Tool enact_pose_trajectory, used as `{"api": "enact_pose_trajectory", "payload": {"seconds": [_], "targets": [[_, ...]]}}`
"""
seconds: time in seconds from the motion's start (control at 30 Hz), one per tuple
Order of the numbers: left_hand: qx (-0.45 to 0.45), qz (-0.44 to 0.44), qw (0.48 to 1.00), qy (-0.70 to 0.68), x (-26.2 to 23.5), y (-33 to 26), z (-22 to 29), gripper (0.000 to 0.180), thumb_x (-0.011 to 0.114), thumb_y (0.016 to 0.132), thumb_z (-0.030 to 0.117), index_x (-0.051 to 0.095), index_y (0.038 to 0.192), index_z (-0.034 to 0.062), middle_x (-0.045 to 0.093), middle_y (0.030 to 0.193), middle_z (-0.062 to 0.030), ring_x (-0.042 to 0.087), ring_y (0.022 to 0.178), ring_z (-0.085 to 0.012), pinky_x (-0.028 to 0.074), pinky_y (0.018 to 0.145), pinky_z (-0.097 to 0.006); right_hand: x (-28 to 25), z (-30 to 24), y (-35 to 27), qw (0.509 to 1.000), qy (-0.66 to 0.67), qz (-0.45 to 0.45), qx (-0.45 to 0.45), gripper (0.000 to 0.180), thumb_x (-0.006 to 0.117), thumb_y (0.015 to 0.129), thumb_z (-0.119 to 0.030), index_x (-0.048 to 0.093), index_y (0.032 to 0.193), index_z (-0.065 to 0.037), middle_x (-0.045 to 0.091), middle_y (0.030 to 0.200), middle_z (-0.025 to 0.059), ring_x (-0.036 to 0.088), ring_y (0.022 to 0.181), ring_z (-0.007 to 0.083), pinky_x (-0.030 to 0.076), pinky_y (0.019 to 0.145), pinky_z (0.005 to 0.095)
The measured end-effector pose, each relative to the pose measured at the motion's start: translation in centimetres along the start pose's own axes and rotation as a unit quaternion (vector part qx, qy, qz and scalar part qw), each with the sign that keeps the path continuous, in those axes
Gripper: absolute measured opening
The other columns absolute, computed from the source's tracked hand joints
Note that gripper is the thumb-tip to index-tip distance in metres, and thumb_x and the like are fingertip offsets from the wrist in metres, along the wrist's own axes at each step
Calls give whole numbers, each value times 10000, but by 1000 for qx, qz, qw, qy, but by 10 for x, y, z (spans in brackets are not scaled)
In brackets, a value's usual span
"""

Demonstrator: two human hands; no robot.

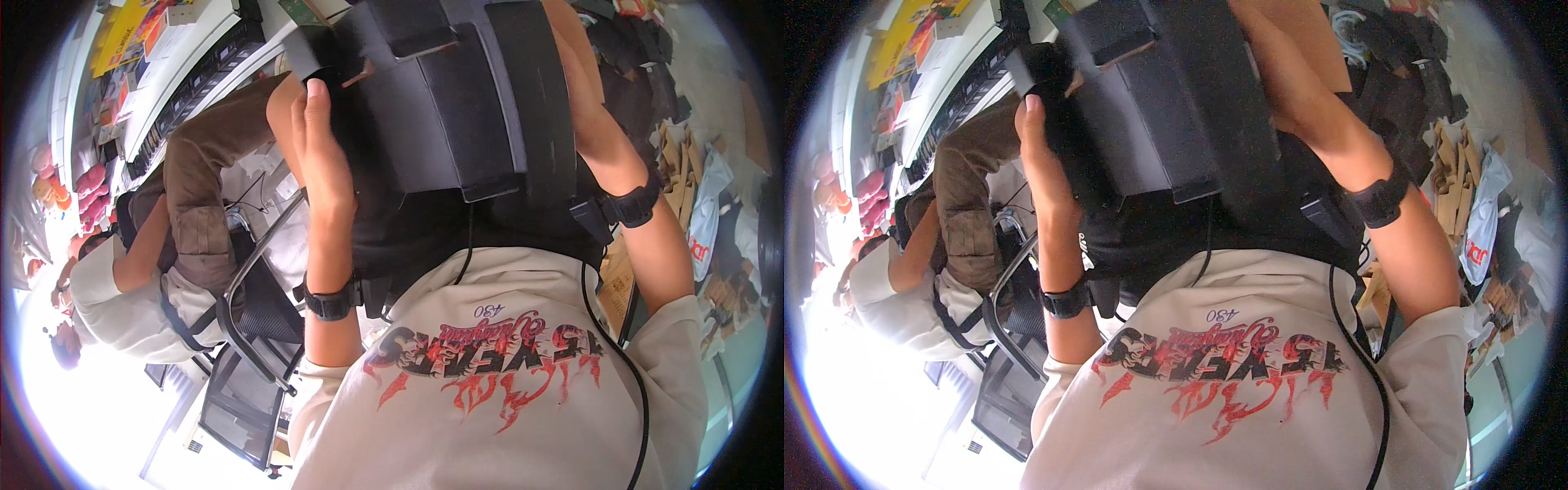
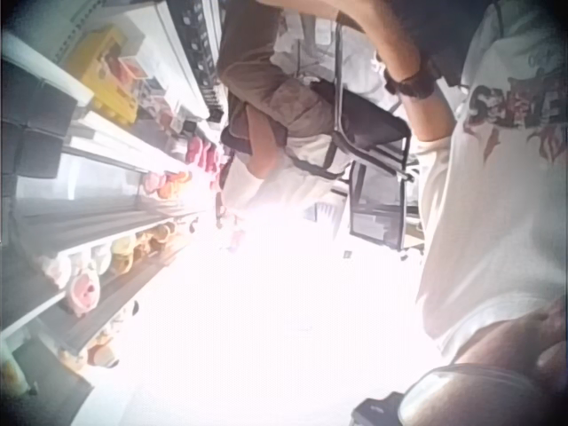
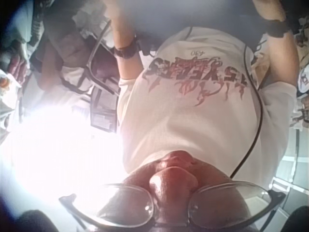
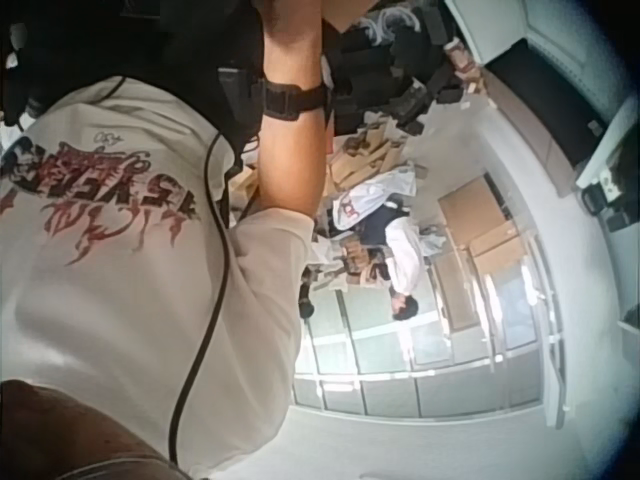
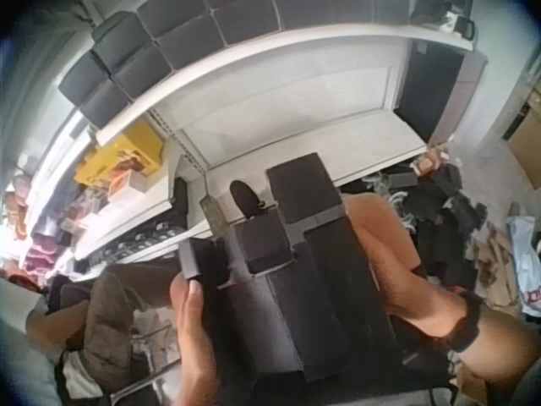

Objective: The person assembles a black cardboard box by folding the precut flaps and interlocking them by hand while sitting.

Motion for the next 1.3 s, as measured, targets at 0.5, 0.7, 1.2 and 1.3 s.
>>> {"api": "enact_pose_trajectory", "payload": {"seconds": [0.5, 0.7, 1.2, 1.3], "targets": [[82, -84, 987, 109, 39, -14, 26, 341, 638, 1009, 241, 556, 1171, -47, 648, 994, -63, 566, 899, -102, 461, 823, -236, 47, -12, -7, 908, -374, -98, -160, 387, 695, 956, -303, 624, 1202, -13, 671, 1048, 12, 622, 988, 89, 506, 882, 258], [138, -150, 975, 87, 58, -27, 36, 544, 766, 916, 248, 425, 1243, -21, 620, 1137, -129, 591, 928, -133, 491, 805, -264, 62, -32, -12, 905, -372, -72, -194, 526, 695, 963, -351, 520, 1328, -16, 607, 1211, 99, 557, 1115, 189, 460, 963, 326], [161, -177, 953, 188, 67, -33, 33, 600, 652, 982, 216, 338, 1401, -77, 599, 1269, -226, 599, 1178, -292, 458, 1019, -384, 55, -13, -16, 906, -356, -112, -200, 389, 691, 965, -310, 612, 1182, 3, 637, 999, -1, 583, 916, 89, 490, 827, 271], [180, -168, 949, 199, 63, -31, 31, 607, 662, 978, 209, 341, 1401, -84, 600, 1266, -227, 601, 1176, -294, 461, 1014, -378, 54, -5, -15, 900, -380, -148, -155, 391, 697, 962, -301, 608, 1191, 2, 637, 1009, 1, 582, 921, 86, 489, 817, 267]]}}
Point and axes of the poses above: each hand's wrist, its own y-axis towards the middle knuckle, its own x-axis out of the palm, z = x × y, the point moved 9 cm from there along y, towards the middle knuckle
